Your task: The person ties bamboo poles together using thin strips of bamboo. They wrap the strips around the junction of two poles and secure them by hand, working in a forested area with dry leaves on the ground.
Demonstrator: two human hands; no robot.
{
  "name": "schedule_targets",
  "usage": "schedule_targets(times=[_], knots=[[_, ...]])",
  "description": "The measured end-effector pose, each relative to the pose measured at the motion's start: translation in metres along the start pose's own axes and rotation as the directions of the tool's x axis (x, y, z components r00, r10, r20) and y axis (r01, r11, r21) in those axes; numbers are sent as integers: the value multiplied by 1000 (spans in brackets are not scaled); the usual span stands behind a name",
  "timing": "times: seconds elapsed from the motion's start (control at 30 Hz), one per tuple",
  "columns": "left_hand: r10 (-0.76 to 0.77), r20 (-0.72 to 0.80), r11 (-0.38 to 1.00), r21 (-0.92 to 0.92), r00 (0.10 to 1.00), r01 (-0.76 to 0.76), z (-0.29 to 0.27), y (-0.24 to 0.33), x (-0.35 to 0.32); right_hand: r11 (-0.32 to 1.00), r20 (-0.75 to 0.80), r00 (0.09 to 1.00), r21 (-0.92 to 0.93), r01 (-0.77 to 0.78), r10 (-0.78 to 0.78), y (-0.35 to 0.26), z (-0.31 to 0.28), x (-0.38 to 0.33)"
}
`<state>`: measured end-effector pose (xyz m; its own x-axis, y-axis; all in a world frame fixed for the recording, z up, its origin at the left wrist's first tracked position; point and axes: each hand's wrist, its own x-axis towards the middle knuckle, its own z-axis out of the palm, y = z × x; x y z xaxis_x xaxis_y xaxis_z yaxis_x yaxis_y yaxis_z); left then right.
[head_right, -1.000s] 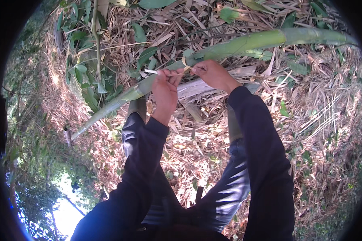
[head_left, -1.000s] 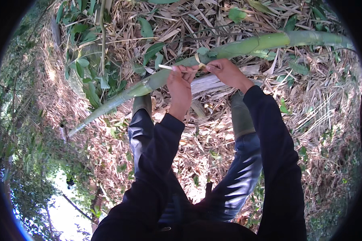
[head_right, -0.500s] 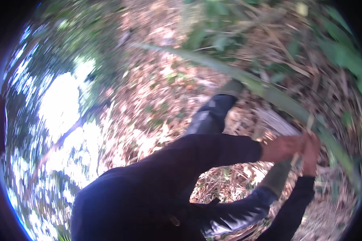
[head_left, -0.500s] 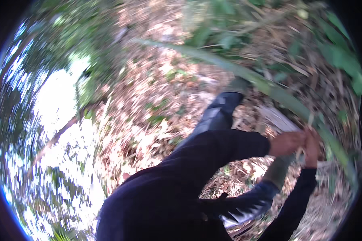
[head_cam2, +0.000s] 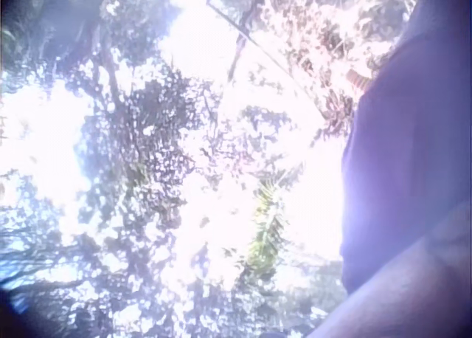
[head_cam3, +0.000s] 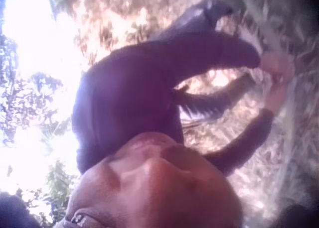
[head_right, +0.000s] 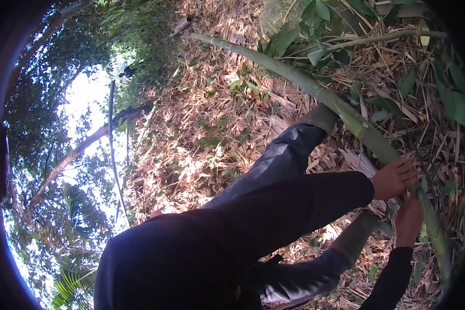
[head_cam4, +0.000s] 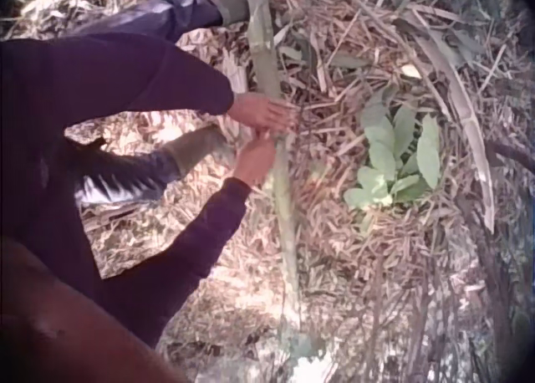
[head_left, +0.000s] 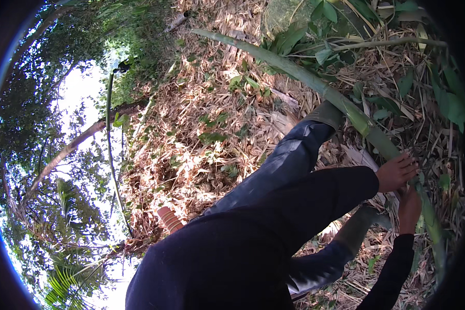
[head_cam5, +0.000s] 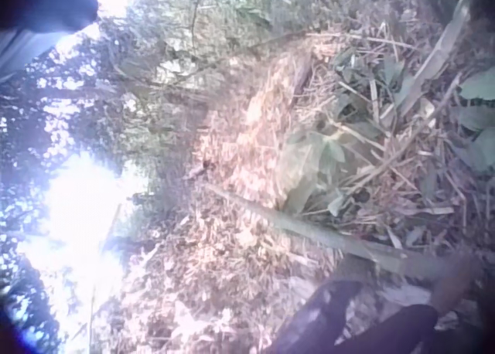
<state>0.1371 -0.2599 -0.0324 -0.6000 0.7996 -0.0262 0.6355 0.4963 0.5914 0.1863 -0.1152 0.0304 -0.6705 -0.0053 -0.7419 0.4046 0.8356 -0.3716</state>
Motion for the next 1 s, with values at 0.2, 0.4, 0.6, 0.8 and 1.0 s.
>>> schedule_targets(times=[0.2,0.4,0.6,0.8,1.0], knots=[[-42,-12,992,-119,999,40,7,4,4,976,143,989,-208,72,-43,11,-19,5],[-32,-36,976,-218,999,23,-3,7,18,721,193,976,690,-62,-101,63,8,-18],[87,104,995,-59,991,-81,-12,-7,23,-333,640,768,729,-598,21,-4,-16,-23],[58,-87,996,-55,995,-63,10,-16,6,922,81,955,-249,297,-286,36,-20,10],[-26,-83,978,-209,996,8,24,50,12,761,176,972,-607,230,-153,20,-65,-16]])
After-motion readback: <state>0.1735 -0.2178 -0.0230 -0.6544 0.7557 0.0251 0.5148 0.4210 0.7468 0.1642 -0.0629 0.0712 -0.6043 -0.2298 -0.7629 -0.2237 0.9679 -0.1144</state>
